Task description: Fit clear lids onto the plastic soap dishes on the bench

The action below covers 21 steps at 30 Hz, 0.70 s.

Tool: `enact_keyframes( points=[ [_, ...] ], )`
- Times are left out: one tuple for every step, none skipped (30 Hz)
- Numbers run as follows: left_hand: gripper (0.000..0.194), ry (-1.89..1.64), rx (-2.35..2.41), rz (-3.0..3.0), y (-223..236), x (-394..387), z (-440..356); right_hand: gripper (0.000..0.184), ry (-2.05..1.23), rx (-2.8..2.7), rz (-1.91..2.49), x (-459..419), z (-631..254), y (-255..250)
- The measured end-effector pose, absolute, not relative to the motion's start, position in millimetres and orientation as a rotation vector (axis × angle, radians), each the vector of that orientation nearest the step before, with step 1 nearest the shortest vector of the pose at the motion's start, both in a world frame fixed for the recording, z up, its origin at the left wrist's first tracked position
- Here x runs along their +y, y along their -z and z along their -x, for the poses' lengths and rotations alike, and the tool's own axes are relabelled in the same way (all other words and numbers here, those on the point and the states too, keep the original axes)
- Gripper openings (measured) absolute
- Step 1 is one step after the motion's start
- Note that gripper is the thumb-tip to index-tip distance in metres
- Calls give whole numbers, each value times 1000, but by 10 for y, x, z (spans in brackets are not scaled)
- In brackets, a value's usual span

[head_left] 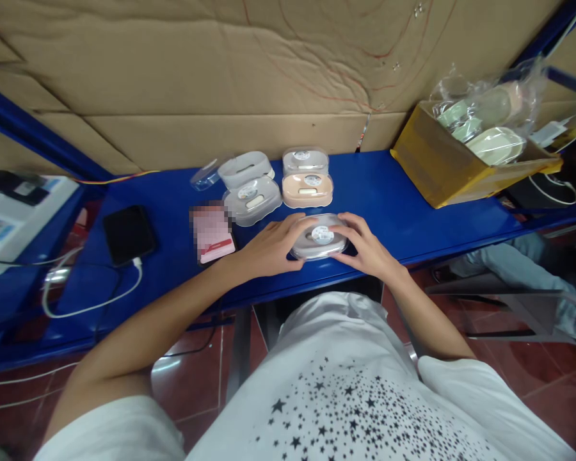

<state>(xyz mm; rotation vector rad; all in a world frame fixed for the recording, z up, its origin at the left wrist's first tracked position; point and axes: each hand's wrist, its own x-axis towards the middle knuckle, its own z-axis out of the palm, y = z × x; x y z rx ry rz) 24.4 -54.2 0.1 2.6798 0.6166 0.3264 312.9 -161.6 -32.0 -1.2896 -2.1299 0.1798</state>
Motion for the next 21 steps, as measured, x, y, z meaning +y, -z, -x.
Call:
enact_keyframes(
  points=[
    [89,-319,605,-2682,3,-536,-238,56,-171,-2131,1283,-1616,-3131,329],
    [88,-314,594,-2688,7,-527,-232,55,-159,-2133,1278,-1616,-3133,339],
    [88,-310,584,-2694,12,-518,-228,54,-145,-2137,1276,-1617,-3135,348],
    [88,-307,579,-2700,17,-510,-225,53,-130,-2140,1276,-1619,-3135,356],
    [88,-305,582,-2705,21,-503,-226,53,-114,-2145,1278,-1622,-3135,361],
    [88,-304,591,-2707,27,-498,-230,53,-99,-2150,1281,-1626,-3134,364],
    [88,-304,601,-2711,33,-495,-235,52,-85,-2159,1282,-1630,-3133,364],
    [89,-307,611,-2716,39,-494,-243,52,-72,-2170,1279,-1634,-3131,363],
    [87,-317,619,-2725,46,-493,-251,50,-61,-2184,1275,-1636,-3129,362],
    [85,-331,626,-2735,52,-493,-258,48,-53,-2199,1269,-1637,-3126,360],
    [81,-348,632,-2746,57,-490,-263,45,-51,-2214,1266,-1636,-3123,359],
    [78,-362,635,-2753,60,-485,-265,42,-54,-2223,1265,-1633,-3120,359],
    [75,-370,641,-2754,59,-478,-264,40,-62,-2228,1264,-1629,-3116,358],
    [74,-364,642,-2750,54,-467,-258,40,-75,-2227,1265,-1624,-3113,357],
    [76,-344,637,-2742,46,-456,-250,41,-88,-2222,1264,-1619,-3109,353],
    [79,-319,630,-2733,34,-444,-239,44,-100,-2213,1260,-1615,-3106,347],
    [82,-298,625,-2723,19,-433,-227,47,-111,-2202,1255,-1612,-3104,339],
    [86,-281,621,-2713,3,-426,-216,50,-121,-2191,1247,-1609,-3102,329],
    [89,-270,619,-2703,-13,-422,-207,51,-132,-2179,1241,-1608,-3103,318],
    [93,-264,618,-2692,-28,-422,-201,51,-148,-2165,1235,-1605,-3105,307],
    [96,-267,621,-2679,-40,-425,-199,51,-170,-2148,1232,-1602,-3110,298]
  ],
)
